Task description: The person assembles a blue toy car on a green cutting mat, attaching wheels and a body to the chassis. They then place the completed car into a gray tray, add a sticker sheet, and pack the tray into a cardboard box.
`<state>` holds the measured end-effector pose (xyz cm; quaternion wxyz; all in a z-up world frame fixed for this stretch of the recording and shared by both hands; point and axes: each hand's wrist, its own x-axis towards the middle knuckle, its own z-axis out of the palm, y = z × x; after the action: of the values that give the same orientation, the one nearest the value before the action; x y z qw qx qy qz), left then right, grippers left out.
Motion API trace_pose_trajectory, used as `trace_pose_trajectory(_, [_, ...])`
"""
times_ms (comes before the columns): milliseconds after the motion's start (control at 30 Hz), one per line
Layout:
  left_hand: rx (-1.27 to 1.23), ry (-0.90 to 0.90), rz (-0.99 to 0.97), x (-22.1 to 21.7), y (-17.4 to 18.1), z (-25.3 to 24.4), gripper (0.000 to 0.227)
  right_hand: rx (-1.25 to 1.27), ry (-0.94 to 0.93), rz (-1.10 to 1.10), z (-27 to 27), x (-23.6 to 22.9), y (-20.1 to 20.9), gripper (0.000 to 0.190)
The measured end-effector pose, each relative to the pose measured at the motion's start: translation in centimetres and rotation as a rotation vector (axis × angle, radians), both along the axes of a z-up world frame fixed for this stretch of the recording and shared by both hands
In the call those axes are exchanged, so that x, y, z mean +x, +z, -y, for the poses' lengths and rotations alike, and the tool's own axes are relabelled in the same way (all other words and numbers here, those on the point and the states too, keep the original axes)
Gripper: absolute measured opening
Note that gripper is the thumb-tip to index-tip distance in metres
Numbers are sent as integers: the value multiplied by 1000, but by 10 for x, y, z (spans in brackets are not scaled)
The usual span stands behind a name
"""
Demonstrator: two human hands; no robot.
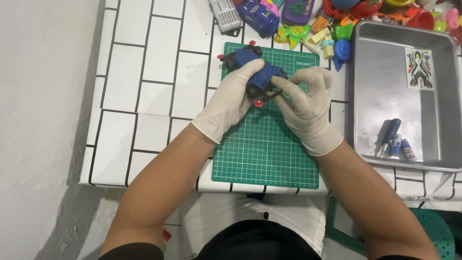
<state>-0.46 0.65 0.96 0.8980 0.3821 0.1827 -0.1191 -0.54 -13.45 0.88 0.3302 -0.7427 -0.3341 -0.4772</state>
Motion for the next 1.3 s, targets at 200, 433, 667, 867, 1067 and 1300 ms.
trace_pose_trajectory(200, [-4, -3, -8, -1, 0, 3, 74, -142, 11, 43, 22, 16, -31, 30])
trace_pose_trajectory(433, [9, -21, 45, -3, -9, 2, 64, -71, 54, 137, 21, 25, -42, 28])
trace_pose_trajectory(667, [-7, -27, 85, -5, -9, 3, 59, -58, 18, 144, 15, 21, -39, 28])
trace_pose_trajectory(867, [-38, -25, 67, -4, -14, 4, 58, -62, 29, 195, 20, 28, -47, 25])
trace_pose_trajectory(1067, [-56, -34, 57, -5, -11, 5, 58, -85, 30, 199, 27, 31, -53, 24])
trace_pose_trajectory(1300, [-76, -47, 72, -5, -10, 2, 63, -111, 38, 173, 28, 29, -53, 20])
